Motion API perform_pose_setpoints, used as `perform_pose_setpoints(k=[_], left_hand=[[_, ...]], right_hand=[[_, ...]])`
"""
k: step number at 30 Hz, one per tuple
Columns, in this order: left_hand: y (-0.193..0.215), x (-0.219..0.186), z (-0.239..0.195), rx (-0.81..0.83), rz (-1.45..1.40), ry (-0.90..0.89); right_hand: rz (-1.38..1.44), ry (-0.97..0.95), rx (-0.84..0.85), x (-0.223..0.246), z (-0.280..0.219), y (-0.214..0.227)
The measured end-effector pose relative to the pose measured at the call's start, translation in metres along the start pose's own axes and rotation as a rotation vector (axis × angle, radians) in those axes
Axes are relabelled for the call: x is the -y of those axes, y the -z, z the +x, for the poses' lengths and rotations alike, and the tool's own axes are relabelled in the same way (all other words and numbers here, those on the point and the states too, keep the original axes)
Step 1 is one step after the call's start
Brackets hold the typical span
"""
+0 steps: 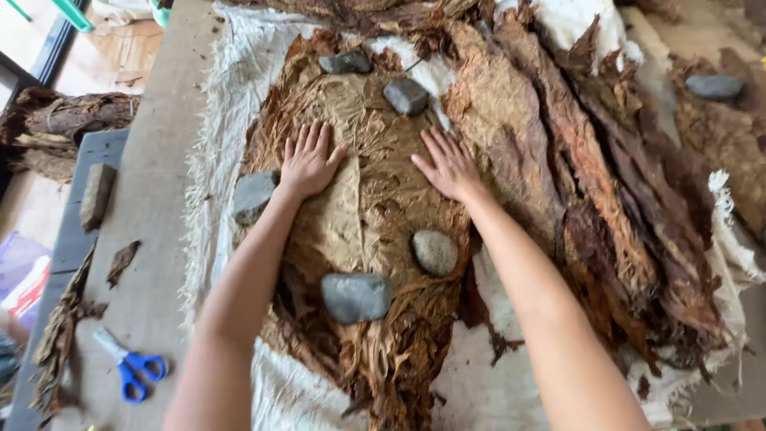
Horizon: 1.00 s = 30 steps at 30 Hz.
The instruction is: The person sorts and arranges dried brown leaves on a white sack spread over a table. They lift, separate, and place leaves into piles, occasionally using small stones to hold sections in place. The person also folds and stacks some leaves while working alongside another person at the same table.
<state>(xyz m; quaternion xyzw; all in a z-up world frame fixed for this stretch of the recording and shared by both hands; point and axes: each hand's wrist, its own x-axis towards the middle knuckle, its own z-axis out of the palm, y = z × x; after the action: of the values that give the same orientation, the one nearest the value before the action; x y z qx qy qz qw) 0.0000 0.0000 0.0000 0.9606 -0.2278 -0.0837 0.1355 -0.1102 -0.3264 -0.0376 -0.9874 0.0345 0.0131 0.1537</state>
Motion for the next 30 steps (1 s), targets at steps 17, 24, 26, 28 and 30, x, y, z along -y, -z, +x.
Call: perform_pose_setpoints(k=[17, 24, 26, 28, 30], left_hand=[[-0.020, 0.009, 0.002, -0.131, -0.124, 0.016], [-0.027, 0.015, 0.012, -0.258, -0.196, -0.007], [-0.008, 0.004, -0.004, -0.301, -0.230, -0.052], [0.019, -0.022, -0.025, -0.360, -0.264, -0.098], [0.052, -0.058, -0.056, -0.297, -0.854, -0.323]], right_hand=[[-0.092, -0.386, -0.606, -0.159, -0.093, 0.073], [0.641, -0.007, -0.628, -0.090, -0.074, 0.148], [0.710, -0.105, -0.517, -0.003, -0.101, 0.204], [0.768, -0.190, -0.404, 0.046, -0.108, 0.244], [1.158, 0.068, -0.369, 0.060, -0.094, 0.262]])
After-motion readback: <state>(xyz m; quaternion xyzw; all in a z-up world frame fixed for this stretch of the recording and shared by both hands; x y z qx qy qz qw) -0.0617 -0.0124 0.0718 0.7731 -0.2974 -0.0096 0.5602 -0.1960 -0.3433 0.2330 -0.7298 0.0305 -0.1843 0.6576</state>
